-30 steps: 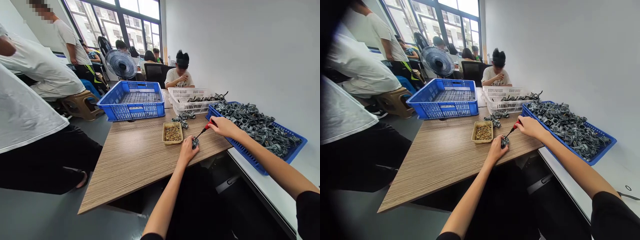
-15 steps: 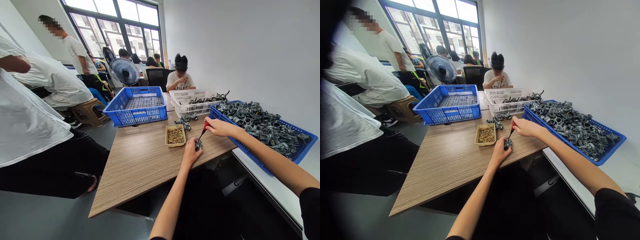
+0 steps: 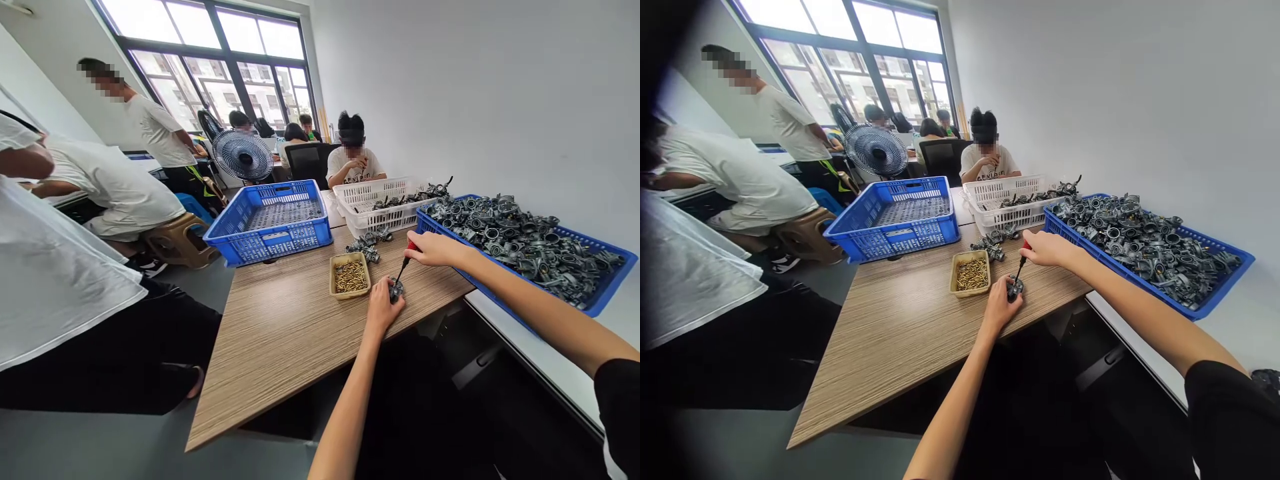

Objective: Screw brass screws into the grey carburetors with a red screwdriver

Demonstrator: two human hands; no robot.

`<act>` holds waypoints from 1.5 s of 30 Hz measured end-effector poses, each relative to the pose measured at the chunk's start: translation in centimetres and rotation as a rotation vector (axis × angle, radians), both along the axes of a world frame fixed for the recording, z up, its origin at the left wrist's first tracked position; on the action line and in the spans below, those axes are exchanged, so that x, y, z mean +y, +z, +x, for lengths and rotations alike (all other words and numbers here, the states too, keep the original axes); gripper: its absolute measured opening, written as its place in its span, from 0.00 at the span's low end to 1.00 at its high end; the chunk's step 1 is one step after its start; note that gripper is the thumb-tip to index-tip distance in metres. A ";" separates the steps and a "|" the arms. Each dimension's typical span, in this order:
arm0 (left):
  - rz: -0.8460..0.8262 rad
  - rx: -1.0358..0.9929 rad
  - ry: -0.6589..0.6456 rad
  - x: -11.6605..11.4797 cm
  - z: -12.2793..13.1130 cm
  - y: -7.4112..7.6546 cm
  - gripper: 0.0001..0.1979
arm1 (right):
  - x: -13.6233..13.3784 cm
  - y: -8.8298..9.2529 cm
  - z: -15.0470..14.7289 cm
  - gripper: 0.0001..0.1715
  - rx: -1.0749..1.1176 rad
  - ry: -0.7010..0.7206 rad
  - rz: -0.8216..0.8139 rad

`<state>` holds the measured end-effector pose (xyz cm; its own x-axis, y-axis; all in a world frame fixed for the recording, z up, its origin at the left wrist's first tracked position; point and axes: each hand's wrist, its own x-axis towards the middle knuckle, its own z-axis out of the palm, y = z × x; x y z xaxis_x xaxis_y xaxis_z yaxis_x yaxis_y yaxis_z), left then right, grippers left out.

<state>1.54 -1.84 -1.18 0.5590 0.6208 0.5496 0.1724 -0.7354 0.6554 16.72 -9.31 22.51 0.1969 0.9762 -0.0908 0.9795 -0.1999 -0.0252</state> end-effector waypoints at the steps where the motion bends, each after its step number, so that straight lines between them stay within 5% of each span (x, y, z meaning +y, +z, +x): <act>1: -0.003 -0.001 -0.003 0.0 0.0 0.0 0.21 | 0.0 0.0 0.0 0.10 0.037 0.029 -0.008; 4: -0.011 0.003 -0.006 0.0 -0.1 0.0 0.20 | -0.1 0.1 -0.2 0.06 0.117 0.087 -0.031; 9: -0.020 0.014 -0.009 0.0 -0.2 0.1 0.20 | -0.2 0.5 -0.8 0.12 -0.048 -0.023 -0.016; 14: -0.019 0.014 -0.008 -0.1 -0.2 0.2 0.21 | -0.1 0.7 -0.8 0.06 0.080 0.071 -0.092; 19: -0.014 0.018 -0.008 0.0 -0.2 0.2 0.21 | -0.4 1.0 -1.0 0.14 -0.054 -0.028 -0.054; 24: -0.010 0.024 -0.002 0.0 -0.2 0.2 0.21 | -0.4 1.2 -1.0 0.07 0.091 0.065 -0.099; 28: -0.008 0.028 0.000 -0.1 -0.3 0.2 0.22 | 0.2 1.1 -1.0 0.15 -0.051 -0.002 -0.063; 45: -0.026 0.041 -0.001 -0.2 -0.4 0.5 0.21 | 1.2 1.7 0.5 0.09 0.154 0.042 -0.221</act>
